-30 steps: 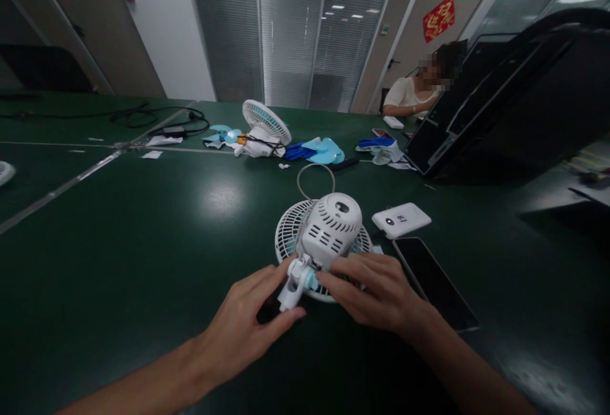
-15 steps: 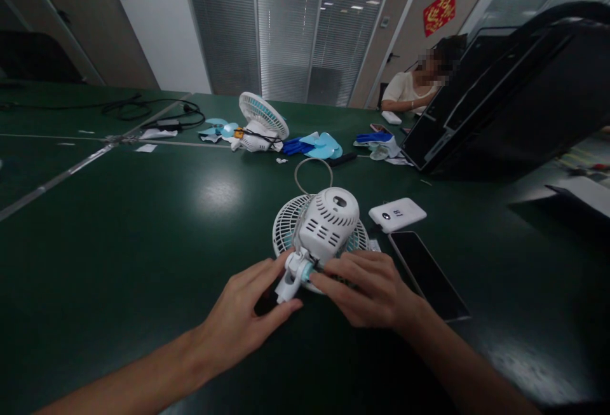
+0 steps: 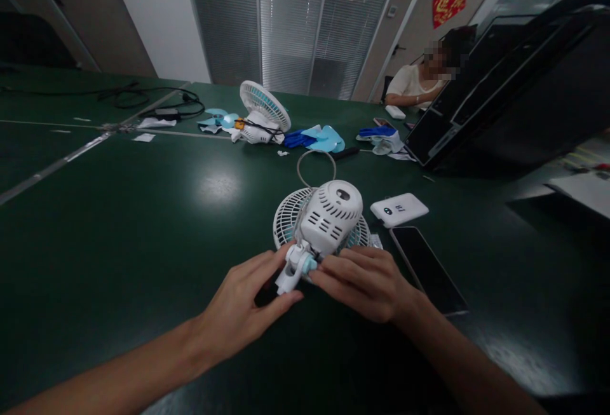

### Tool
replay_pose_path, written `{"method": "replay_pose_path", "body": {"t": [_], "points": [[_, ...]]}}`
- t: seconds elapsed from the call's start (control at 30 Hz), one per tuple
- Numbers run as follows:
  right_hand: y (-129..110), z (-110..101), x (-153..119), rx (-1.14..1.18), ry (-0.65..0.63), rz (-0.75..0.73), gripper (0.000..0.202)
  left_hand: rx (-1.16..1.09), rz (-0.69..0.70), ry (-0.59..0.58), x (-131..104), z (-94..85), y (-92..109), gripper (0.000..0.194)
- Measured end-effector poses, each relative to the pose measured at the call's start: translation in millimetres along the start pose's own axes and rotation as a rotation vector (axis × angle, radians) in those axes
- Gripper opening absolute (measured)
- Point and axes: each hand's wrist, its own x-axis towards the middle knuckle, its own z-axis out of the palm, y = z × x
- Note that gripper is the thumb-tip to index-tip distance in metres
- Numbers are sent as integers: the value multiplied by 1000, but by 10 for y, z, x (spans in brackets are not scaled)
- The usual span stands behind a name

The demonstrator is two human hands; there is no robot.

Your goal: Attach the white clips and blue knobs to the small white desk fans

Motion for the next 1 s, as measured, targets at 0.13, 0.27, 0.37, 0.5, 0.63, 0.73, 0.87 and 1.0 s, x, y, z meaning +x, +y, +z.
{"method": "replay_pose_path", "body": {"t": [0.13,0.27,0.37,0.5,0.63,0.73,0.87,1.0], "points": [[-12,31,-2,39,40,56,17,-17,-3,-21,12,0,7,61],[-89,122,10,49,115,216,10,0,30,-11,7,3,10,61],[-165,175,28,46,121,321,7,26,25,-12,-1,5,8,62],[-182,135,32,32,145,359,9,26,4,-18,2,6,6,63],[-89,39,-1,76,98,138,21,12,10,1,16,2,12,61],[-39,20,-15,32,27,132,21,9,15,19,19,4,14,60],[-22,51,-18,29,37,169,17,0,8,4,15,7,3,61],[-14,61,-31,35,51,172,17,-16,-3,-18,8,0,-1,63]]}}
